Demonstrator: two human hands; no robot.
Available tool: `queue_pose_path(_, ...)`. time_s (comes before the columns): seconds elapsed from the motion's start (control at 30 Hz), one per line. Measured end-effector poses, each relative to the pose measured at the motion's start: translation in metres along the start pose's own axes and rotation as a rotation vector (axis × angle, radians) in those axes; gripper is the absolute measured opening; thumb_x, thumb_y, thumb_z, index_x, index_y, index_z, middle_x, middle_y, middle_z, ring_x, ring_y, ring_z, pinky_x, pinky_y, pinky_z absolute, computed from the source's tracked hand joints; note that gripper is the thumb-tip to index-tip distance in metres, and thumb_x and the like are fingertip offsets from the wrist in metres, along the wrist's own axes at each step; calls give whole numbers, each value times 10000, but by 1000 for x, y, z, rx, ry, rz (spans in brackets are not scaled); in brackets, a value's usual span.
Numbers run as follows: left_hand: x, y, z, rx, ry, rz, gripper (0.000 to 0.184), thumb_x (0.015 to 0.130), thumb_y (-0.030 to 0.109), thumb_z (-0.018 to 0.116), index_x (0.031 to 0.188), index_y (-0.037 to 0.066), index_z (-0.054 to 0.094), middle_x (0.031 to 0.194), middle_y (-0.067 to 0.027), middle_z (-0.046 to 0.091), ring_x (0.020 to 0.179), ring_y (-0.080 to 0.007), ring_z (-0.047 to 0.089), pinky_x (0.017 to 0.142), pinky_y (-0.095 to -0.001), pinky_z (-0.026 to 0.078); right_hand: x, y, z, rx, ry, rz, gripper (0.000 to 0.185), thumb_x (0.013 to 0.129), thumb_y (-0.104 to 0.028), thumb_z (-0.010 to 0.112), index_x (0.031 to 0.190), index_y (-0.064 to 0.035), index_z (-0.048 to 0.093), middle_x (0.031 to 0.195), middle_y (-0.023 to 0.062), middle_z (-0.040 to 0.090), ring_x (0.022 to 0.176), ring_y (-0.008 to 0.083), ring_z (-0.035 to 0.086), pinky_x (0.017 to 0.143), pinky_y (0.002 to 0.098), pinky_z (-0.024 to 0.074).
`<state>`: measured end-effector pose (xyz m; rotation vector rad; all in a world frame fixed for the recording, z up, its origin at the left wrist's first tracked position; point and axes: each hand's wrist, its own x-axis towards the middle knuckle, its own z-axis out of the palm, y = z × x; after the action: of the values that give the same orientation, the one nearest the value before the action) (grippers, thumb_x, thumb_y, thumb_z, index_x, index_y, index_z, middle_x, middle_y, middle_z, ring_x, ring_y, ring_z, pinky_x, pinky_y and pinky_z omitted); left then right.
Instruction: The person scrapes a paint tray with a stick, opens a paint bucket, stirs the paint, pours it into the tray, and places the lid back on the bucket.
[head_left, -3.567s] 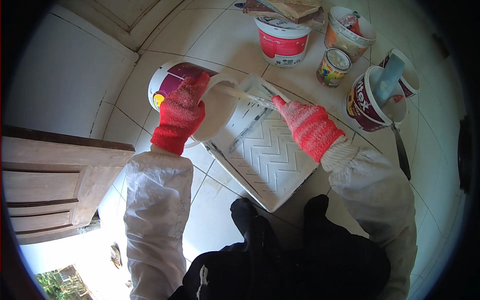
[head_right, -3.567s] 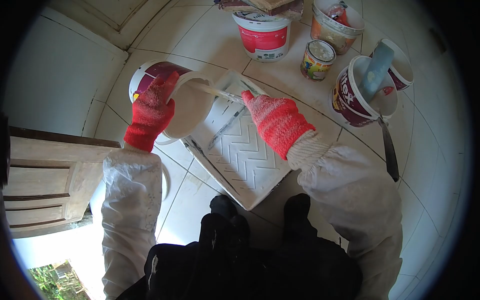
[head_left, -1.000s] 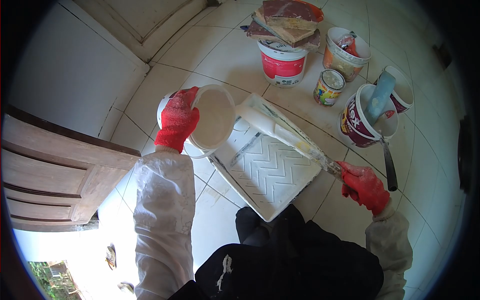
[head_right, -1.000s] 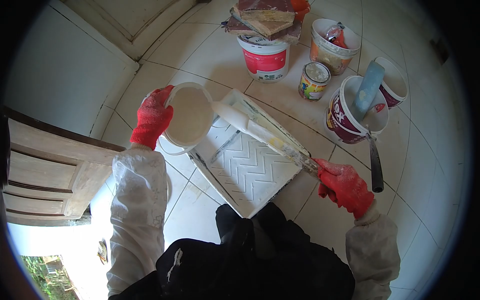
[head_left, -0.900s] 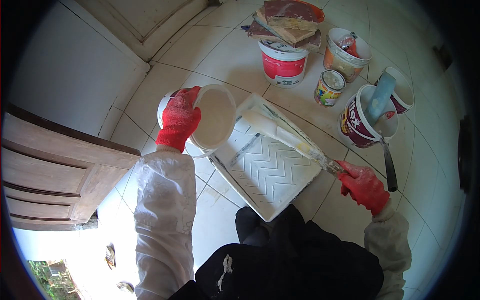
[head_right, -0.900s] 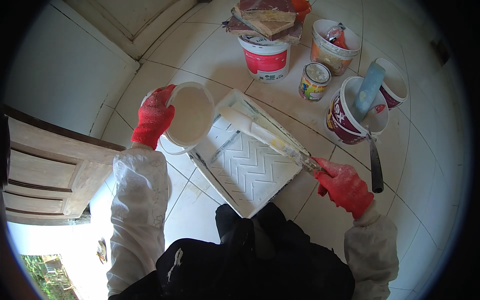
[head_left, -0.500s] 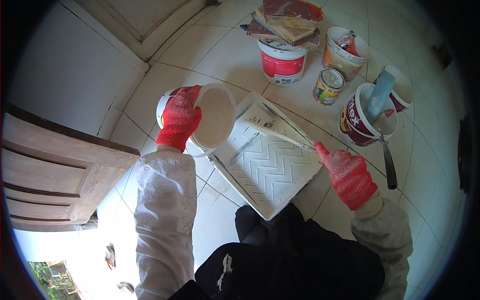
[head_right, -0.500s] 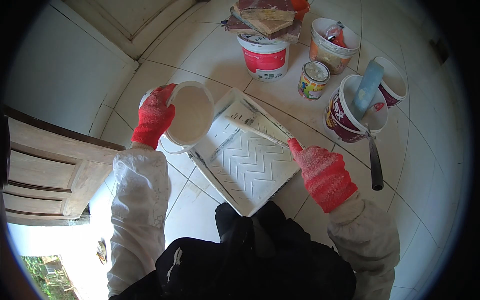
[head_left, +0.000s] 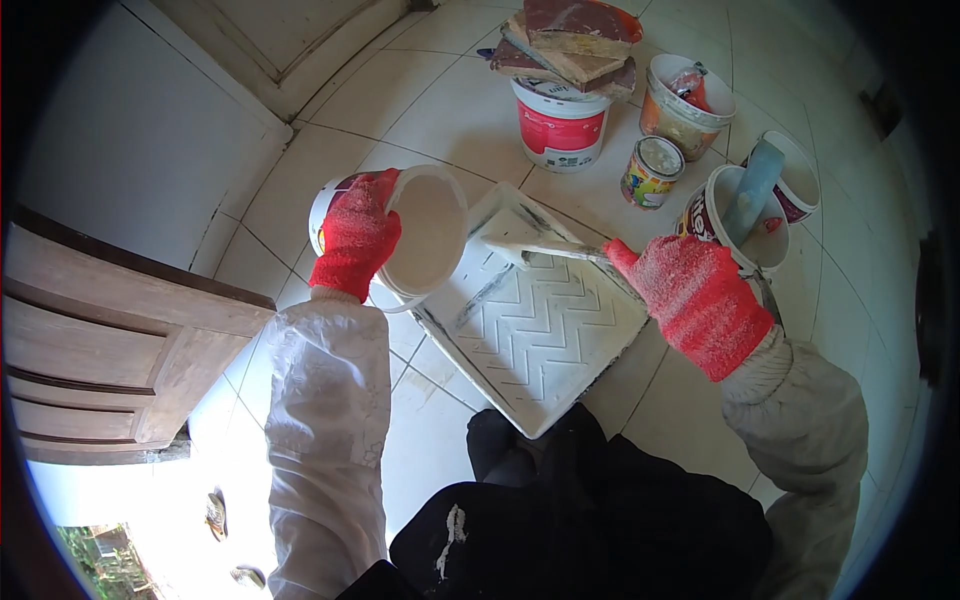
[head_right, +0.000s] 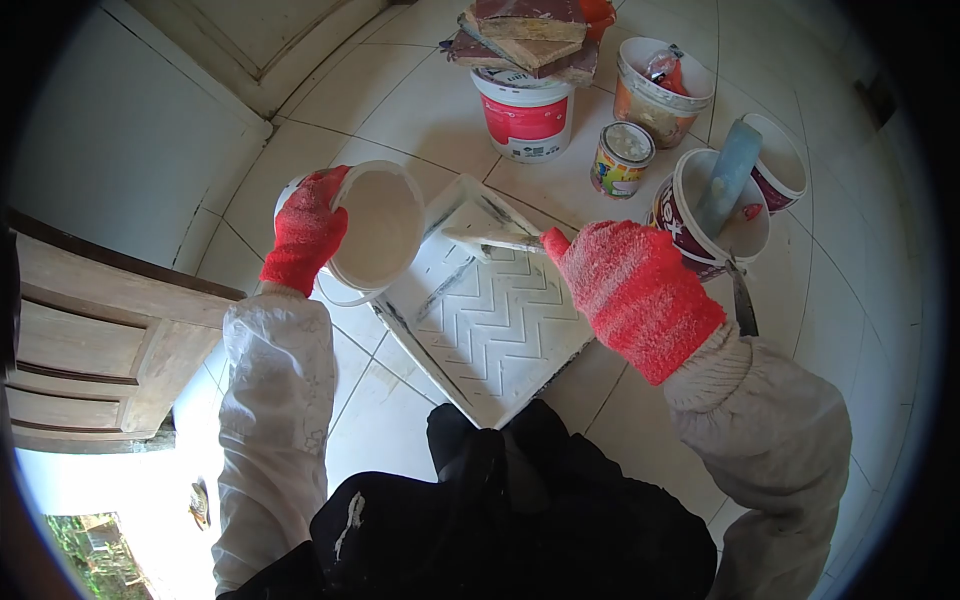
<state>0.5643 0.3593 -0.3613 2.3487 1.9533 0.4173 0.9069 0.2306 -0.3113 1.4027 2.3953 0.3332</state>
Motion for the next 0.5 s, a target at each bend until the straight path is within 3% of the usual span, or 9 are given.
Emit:
queue_pose_path(0.23,0,-3,4,29,37,57,538,786,89,574,1322,132,539,1252,-156,584,1127,-361,581,968,-426,473,3,9,-14,-25,-30,-29,604,860,-131,620,1433,-103,431,911,102,592,837,244,637,599,389,511)
queue_pose_path(0.3,1,-3,5,31,22,38,538,790,88,571,1324,132,536,1270,-159,572,1136,-362,576,972,-425,472,1,12,-14,-72,82,-3,641,837,-93,640,1433,-199,430,797,108,604,762,261,651,585,388,525)
queue_pose_path(0.5,3,0,2,28,-24,31,549,792,88,571,1337,137,527,1305,-161,551,1164,-364,560,984,-426,467,0,14,-17,-178,126,-6,650,841,-121,649,1444,-201,420,796,110,592,765,251,647,573,385,520)
